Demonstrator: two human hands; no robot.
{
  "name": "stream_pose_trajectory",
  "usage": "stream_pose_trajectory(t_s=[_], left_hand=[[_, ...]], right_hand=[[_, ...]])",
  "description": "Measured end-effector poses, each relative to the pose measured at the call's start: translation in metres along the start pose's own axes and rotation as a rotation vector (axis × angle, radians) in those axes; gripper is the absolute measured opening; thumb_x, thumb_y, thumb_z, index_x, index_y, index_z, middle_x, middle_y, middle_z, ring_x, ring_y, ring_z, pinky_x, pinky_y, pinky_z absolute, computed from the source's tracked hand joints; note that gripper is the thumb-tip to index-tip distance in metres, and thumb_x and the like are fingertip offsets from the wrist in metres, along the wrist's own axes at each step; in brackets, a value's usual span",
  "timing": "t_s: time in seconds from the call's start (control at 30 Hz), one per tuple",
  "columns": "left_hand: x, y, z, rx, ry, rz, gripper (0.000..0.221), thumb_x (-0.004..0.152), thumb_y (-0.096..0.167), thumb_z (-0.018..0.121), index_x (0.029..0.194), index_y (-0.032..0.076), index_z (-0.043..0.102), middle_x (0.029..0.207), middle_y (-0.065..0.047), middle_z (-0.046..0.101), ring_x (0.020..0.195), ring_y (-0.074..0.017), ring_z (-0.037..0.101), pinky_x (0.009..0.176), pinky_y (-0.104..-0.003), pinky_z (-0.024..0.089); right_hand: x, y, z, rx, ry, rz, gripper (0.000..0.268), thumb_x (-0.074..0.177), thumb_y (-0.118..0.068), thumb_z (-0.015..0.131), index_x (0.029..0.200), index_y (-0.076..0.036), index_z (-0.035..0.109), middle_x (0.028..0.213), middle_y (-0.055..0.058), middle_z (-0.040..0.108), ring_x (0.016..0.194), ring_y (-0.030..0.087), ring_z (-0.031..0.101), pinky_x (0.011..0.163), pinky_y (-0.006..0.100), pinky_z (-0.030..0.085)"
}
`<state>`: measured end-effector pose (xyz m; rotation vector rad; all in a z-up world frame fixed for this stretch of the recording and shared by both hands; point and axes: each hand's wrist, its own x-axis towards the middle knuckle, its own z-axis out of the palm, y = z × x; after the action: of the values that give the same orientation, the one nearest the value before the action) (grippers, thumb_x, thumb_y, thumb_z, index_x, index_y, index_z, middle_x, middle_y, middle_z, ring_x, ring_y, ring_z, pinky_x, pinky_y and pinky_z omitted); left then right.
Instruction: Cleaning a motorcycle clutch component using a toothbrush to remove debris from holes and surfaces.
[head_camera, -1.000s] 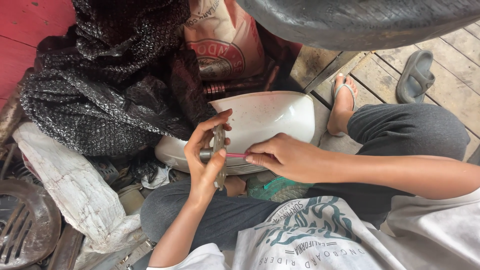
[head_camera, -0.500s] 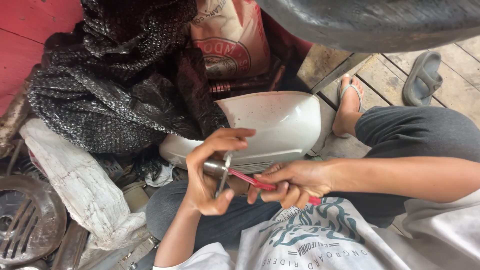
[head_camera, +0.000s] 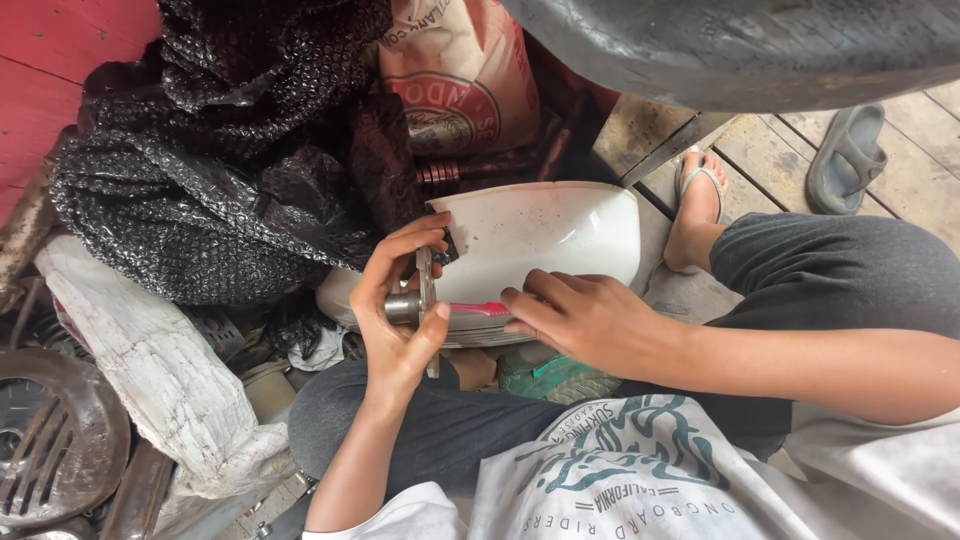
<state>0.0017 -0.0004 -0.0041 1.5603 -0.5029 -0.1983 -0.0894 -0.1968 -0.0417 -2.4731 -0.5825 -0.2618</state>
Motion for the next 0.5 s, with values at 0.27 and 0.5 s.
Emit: stream_pose_trajectory(t_s=[0.27,0.5], left_hand=[[-0.004,-0.013,0.008,-0.112,0.053,-0.064,0.063,0.086,0.052,0.069,0.122,0.001,0.061,0.131,-0.020,0.062,0.107,-0.0206,0.057,0.084,-0.037,0.052],[-0.007,-0.022,0.008,-0.115,-0.005,-0.043,0.061,0.080,0.045,0.072,0.120,-0.001,0.063,0.130,-0.022,0.064,0.105,-0.0225,0.060,0.082,-0.037,0.052]], right_hand=[[0.000,0.003,-0.001,-0.587,0.190,-0.217,0.033,0.097,-0.008,0.054,0.129,-0.006,0.065,0.083,-0.001,0.042,0.063,0.007,0.046,0.048,0.015,0.045],[0.001,-0.001,-0.023,-0.093,-0.071,0.008,0.018,0.104,-0.014,0.050,0.113,-0.008,0.064,0.076,0.002,0.053,0.049,0.018,0.059,0.040,0.027,0.050]])
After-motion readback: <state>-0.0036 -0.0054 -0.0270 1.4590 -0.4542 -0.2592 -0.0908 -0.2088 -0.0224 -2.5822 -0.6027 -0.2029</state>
